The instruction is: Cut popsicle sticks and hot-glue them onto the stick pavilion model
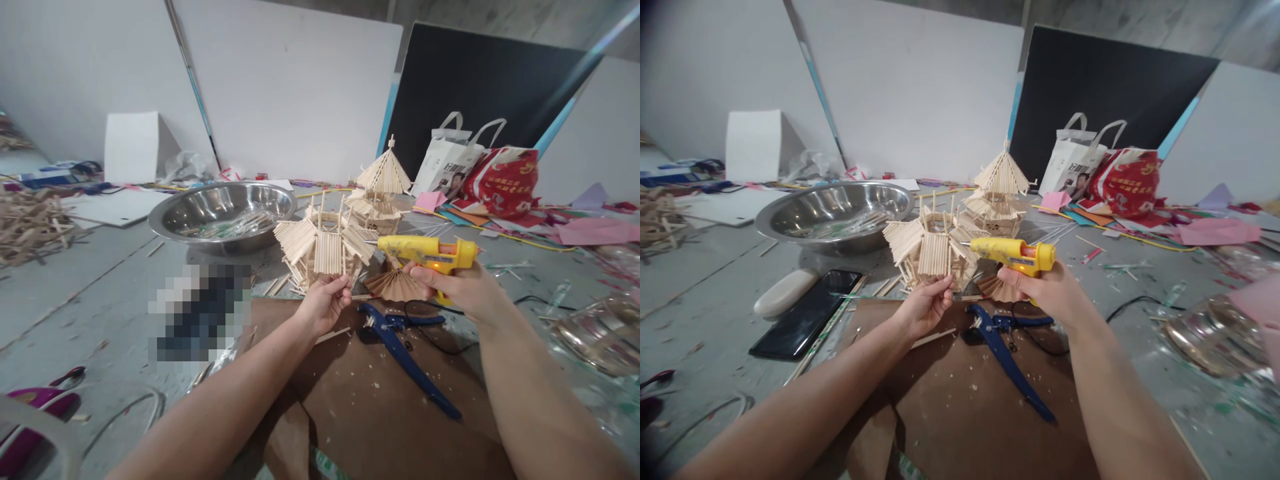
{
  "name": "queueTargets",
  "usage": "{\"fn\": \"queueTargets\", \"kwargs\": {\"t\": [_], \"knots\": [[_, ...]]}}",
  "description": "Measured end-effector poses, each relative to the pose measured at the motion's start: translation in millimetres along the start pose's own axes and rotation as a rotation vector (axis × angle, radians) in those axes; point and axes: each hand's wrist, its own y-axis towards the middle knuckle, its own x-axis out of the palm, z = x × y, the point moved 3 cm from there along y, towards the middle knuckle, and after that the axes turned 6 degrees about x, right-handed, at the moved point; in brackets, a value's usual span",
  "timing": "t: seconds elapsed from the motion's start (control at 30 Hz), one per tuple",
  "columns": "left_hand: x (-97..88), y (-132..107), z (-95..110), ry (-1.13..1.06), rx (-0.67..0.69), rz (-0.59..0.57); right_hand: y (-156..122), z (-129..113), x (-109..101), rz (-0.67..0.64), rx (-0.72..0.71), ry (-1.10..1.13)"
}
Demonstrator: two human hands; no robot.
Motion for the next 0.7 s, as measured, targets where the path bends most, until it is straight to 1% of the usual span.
{"fn": "queueTargets", "kwargs": {"t": [0.27,0.5,0.7], "knots": [[-0.6,3.7,1.8,0.012,-0.026,-0.028,-0.1,0.1,1.3,0.005,0.023,0.012],[-3.0,6.4,2.1,0.05,0.007,-0.087,0.4,0.4,1.5,-0.006,0.022,0.026],[-4.0,6.8,3.1,0.055,0.008,-0.063,-0.3,0.0,1.0,-0.008,0.013,-0.007]]}}
